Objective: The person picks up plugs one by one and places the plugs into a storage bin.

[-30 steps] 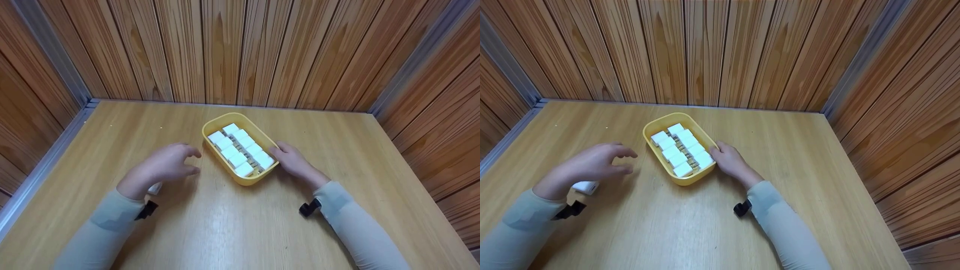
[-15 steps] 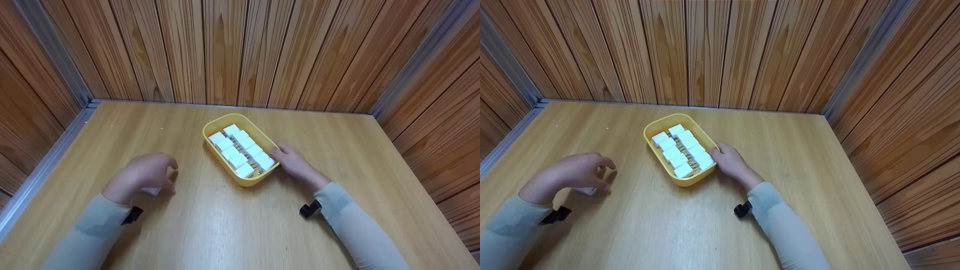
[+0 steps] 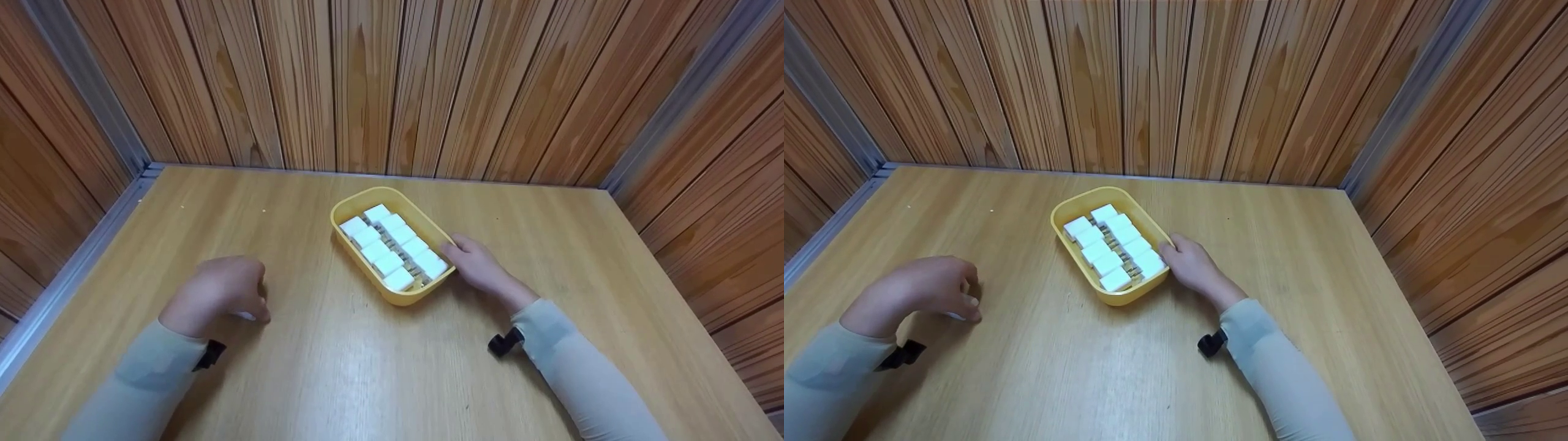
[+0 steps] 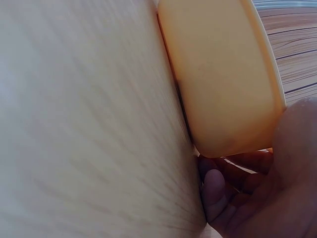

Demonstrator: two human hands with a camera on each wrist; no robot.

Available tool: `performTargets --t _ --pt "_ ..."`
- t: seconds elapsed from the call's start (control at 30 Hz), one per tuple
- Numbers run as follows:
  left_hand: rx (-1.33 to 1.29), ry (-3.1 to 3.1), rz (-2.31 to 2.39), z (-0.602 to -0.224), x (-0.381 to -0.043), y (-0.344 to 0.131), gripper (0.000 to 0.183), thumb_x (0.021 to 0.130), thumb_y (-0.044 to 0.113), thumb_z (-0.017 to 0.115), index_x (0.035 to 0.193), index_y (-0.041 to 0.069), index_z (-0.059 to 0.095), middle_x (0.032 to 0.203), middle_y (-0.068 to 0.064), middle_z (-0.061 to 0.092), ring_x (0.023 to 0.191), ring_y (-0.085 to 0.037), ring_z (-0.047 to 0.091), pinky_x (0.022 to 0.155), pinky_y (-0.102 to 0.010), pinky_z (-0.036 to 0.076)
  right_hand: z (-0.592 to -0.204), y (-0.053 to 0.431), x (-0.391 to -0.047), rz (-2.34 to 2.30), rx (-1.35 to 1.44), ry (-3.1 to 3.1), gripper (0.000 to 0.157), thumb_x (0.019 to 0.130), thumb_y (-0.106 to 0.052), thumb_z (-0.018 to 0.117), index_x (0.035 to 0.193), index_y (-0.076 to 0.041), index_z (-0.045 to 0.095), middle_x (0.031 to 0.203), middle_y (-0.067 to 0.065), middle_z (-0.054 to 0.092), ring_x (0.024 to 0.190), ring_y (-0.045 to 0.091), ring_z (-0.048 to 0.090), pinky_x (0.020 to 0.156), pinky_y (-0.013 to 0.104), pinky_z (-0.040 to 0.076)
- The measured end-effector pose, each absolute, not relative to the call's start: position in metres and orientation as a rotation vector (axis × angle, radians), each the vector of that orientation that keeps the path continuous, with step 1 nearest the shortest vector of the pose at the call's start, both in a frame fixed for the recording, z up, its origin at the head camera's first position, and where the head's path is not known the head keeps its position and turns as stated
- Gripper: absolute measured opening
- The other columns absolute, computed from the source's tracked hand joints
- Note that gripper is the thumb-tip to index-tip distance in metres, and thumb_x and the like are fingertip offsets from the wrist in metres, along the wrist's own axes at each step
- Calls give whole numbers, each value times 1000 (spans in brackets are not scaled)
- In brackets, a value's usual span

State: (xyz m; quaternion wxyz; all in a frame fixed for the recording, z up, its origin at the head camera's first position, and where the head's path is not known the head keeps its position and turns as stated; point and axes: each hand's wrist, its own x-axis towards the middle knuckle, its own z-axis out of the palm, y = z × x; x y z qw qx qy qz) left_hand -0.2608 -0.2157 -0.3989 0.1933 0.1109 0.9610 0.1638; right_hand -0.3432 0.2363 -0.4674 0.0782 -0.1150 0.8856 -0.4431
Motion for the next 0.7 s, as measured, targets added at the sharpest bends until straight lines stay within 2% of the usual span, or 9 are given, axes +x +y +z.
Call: performTargets --t 0.13,0.27,0.5,0.7 --pt "344 2715 359 -401 -264 -215 32 83 27 95 91 9 70 84 -5 60 76 -28 55 71 -43 43 -467 236 -343 -1321 -352 2653 45 117 -40 49 138 -5 69 116 11 68 108 27 59 98 43 45" --pt "359 2726 301 -401 -264 -215 25 83 20 90 88 9 67 81 -6 57 72 -27 52 67 -41 41 -467 235 -344 -1332 -357 2656 46 117 -39 50 140 -5 69 121 11 70 111 27 59 103 44 45" --pt "343 2729 250 -399 -265 -210 21 77 14 81 83 10 62 80 -5 53 70 -26 50 63 -39 38 -470 235 -344 -1353 -358 2664 40 116 -35 52 128 -3 72 109 10 67 102 27 56 93 40 43" --pt "383 2731 325 -400 -264 -209 19 77 9 79 82 10 60 80 -5 51 71 -27 47 64 -40 37 -469 236 -343 -1338 -343 2665 40 116 -37 52 129 -5 72 109 9 65 102 27 56 92 41 43"
